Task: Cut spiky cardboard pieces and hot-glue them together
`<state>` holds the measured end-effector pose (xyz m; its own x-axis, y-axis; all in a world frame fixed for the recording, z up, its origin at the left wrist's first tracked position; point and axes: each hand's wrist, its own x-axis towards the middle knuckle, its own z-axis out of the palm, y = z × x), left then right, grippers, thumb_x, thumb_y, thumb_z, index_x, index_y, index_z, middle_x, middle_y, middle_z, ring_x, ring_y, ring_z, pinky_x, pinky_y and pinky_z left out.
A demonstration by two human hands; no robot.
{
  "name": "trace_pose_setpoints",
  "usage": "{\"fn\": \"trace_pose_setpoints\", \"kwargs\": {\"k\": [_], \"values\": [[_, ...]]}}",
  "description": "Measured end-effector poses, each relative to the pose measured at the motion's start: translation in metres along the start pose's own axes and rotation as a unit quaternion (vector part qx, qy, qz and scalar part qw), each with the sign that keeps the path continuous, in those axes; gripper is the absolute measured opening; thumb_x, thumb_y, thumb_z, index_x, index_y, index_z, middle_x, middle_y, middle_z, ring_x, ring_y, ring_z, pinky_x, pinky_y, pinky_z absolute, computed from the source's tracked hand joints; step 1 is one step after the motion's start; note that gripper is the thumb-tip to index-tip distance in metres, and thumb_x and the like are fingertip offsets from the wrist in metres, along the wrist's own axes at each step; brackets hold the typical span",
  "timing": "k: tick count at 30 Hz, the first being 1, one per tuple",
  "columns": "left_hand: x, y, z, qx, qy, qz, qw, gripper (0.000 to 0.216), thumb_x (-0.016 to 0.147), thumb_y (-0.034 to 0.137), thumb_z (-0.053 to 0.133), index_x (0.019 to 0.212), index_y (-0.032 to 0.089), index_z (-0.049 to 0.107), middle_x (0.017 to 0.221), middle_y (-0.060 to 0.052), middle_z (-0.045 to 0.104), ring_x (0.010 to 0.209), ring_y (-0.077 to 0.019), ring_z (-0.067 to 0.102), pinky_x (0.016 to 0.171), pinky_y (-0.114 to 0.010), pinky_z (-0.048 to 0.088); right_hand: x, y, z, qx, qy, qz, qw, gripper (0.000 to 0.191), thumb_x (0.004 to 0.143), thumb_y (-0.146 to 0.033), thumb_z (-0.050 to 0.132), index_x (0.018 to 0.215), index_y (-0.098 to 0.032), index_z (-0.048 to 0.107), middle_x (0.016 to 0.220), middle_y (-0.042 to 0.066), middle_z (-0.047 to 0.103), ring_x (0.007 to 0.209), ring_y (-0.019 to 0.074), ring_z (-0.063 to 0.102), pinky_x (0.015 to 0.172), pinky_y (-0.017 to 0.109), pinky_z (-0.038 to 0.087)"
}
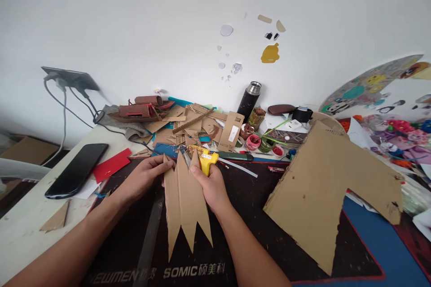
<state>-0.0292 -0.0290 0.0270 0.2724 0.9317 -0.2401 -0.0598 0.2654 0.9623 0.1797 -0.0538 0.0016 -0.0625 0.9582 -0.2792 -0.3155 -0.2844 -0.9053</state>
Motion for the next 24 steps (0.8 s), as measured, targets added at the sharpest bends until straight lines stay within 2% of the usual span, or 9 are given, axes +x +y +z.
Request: {"fn": "trace_pose_setpoints", "kwargs": {"k": [6, 9, 12, 15, 24], "values": [[-0.002, 0.001, 0.000, -0.009, -0.013, 0.007, 1.000, 0.051, 0.075, 0.064, 0.088, 0.080, 0.017, 0.070, 0.070, 0.002, 0.060, 0.059, -0.0122, 0.053, 0.053, -0.024, 0.049, 0.000, 0.000, 0.001, 0.013, -0.004, 0.001, 1.000, 0.053, 0.073, -0.057, 0.095, 0.108, -0.021, 0.081, 0.102, 0.007, 0.084, 0.090, 0.0306, 0.077, 0.080, 0.039, 0.059], [-0.002, -0.001, -0.003, -0.020, -0.002, 0.005, 1.000, 0.055, 0.081, 0.070, 0.081, 0.089, 0.016, 0.072, 0.075, -0.001, 0.066, 0.061, -0.0149, 0.061, 0.054, -0.026, 0.052, 0.000, -0.003, 0.000, 0.012, 0.008, -0.003, 1.000, 0.051, 0.072, -0.057, 0.095, 0.104, -0.021, 0.081, 0.100, 0.007, 0.084, 0.088, 0.0294, 0.076, 0.079, 0.038, 0.058], [-0.001, -0.004, -0.006, -0.050, -0.005, 0.000, 0.999, 0.057, 0.086, 0.073, 0.075, 0.083, 0.016, 0.070, 0.071, -0.004, 0.069, 0.059, -0.0172, 0.065, 0.053, -0.027, 0.053, 0.001, -0.006, 0.000, 0.030, 0.026, -0.007, 0.999, 0.052, 0.070, -0.057, 0.096, 0.104, -0.020, 0.081, 0.097, 0.005, 0.083, 0.086, 0.0276, 0.075, 0.079, 0.037, 0.057], [0.000, -0.006, -0.007, -0.054, -0.026, 0.010, 0.998, 0.052, 0.087, 0.067, 0.078, 0.077, 0.017, 0.067, 0.067, -0.003, 0.069, 0.058, -0.0164, 0.067, 0.052, -0.025, 0.052, 0.002, -0.009, 0.000, 0.047, 0.036, -0.005, 0.998, 0.054, 0.069, -0.056, 0.097, 0.104, -0.019, 0.080, 0.096, 0.005, 0.083, 0.085, 0.0266, 0.074, 0.079, 0.037, 0.057], [-0.003, -0.001, -0.005, -0.057, -0.068, 0.028, 0.996, 0.040, 0.083, 0.053, 0.089, 0.085, 0.018, 0.067, 0.067, 0.001, 0.068, 0.059, -0.0134, 0.065, 0.053, -0.022, 0.053, -0.001, -0.012, 0.003, 0.051, 0.036, -0.007, 0.998, 0.050, 0.069, -0.054, 0.096, 0.103, -0.021, 0.081, 0.097, 0.005, 0.083, 0.086, 0.0273, 0.075, 0.080, 0.037, 0.057]]}}
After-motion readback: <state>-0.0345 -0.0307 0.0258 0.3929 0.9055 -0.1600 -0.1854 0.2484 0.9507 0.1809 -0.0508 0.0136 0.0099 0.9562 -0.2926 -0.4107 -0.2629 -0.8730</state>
